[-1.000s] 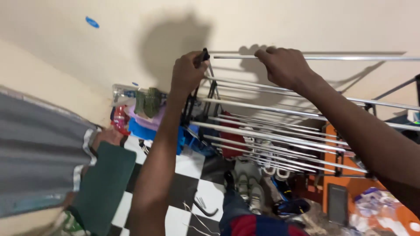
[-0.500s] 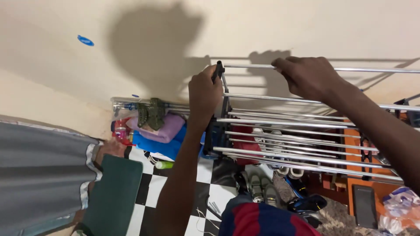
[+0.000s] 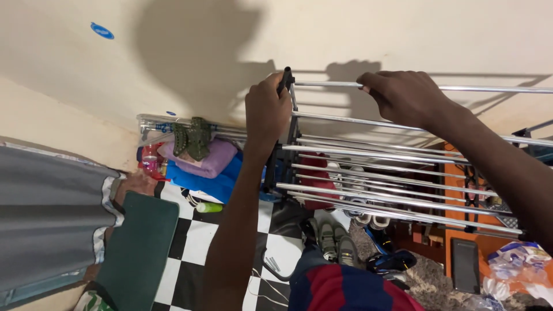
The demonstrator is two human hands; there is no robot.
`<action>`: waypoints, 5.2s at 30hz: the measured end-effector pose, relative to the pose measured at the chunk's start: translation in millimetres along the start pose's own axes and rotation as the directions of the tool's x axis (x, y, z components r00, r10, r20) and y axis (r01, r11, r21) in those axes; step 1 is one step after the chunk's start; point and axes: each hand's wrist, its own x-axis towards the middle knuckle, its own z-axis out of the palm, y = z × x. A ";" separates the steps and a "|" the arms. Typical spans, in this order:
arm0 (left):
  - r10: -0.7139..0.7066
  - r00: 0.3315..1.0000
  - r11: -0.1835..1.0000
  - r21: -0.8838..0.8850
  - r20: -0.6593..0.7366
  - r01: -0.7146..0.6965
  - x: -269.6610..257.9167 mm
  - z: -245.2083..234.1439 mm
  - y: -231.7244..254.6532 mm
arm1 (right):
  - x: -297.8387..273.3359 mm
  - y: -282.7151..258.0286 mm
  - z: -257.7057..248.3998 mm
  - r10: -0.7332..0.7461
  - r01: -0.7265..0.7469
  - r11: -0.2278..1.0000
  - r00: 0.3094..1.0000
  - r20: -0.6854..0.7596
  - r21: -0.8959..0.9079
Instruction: Assembling a multi-tier metal shoe rack by inserting poles into plastic side frames.
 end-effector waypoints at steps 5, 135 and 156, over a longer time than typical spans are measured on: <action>0.002 1.000 1.000 -0.027 0.019 -0.002 -0.8 -4.0 3.8 | 2.3 -4.0 -3.7 0.044 -0.044 0.999 0.997 0.056 -0.002; 0.652 0.691 0.729 -0.510 0.313 -0.457 -5.5 251.4 244.3 | -233.8 86.7 -69.0 0.897 -0.768 0.442 0.387 -0.214 0.463; 0.484 0.782 0.874 -0.253 0.392 -0.414 -12.4 290.2 241.6 | -211.0 131.6 -46.6 0.847 -0.592 0.454 0.518 -0.117 0.666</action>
